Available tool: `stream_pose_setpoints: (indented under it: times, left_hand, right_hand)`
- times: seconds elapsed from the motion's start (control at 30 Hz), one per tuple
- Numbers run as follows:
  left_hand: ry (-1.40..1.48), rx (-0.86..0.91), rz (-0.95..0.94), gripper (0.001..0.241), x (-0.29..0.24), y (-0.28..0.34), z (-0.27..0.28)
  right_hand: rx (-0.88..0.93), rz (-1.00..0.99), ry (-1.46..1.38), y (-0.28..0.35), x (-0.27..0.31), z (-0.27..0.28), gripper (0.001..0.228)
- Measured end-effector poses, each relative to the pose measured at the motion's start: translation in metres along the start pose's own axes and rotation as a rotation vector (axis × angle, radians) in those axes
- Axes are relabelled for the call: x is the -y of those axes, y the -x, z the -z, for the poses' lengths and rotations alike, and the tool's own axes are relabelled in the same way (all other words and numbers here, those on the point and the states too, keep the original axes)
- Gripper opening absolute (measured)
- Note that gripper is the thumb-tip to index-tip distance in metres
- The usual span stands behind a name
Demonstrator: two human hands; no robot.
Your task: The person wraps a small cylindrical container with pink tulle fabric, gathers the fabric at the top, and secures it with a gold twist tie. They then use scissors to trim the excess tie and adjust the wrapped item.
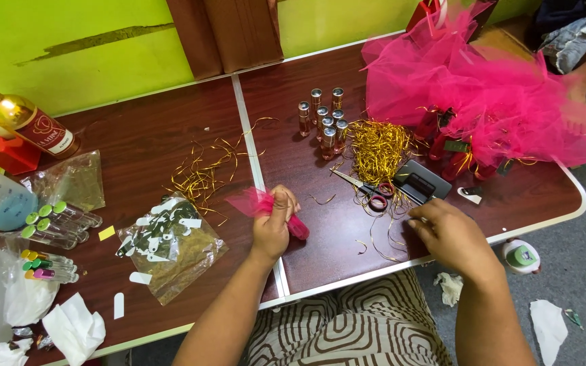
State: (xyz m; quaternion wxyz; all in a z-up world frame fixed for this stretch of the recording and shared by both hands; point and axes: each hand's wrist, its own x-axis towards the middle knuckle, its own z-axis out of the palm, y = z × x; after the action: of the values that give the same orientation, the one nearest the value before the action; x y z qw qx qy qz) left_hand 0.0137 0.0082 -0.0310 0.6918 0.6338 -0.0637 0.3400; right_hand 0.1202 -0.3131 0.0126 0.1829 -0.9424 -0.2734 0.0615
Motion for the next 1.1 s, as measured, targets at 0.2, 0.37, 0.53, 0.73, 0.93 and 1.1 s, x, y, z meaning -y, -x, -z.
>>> stream_pose_setpoints:
  times: [0.2,0.37,0.53,0.73,0.93,1.1]
  left_hand:
    - [-0.001,0.0,0.01,0.057,0.004,0.004,-0.002]
    - [-0.007,-0.002,0.006,0.057,0.003,0.002,0.002]
    - [-0.014,-0.001,0.009,0.057,0.001,0.001,0.002]
    - [-0.032,0.012,0.005,0.058,-0.004,0.001,-0.001]
    - [-0.022,0.011,0.018,0.058,-0.001,0.002,0.0]
    - [-0.037,0.009,0.022,0.057,0.004,0.002,0.002]
  right_hand:
    - [0.053,-0.071,0.094,0.005,0.016,-0.004,0.035]
    - [0.031,-0.055,0.01,-0.005,0.0,-0.038,0.017]
    - [-0.104,-0.055,-0.14,-0.002,0.0,-0.025,0.018]
    - [-0.609,-0.062,-0.143,-0.009,-0.035,-0.029,0.031]
    - [-0.415,-0.253,-0.231,-0.038,-0.043,-0.03,0.055]
    - [-0.503,-0.411,-0.487,-0.042,-0.053,-0.047,0.04]
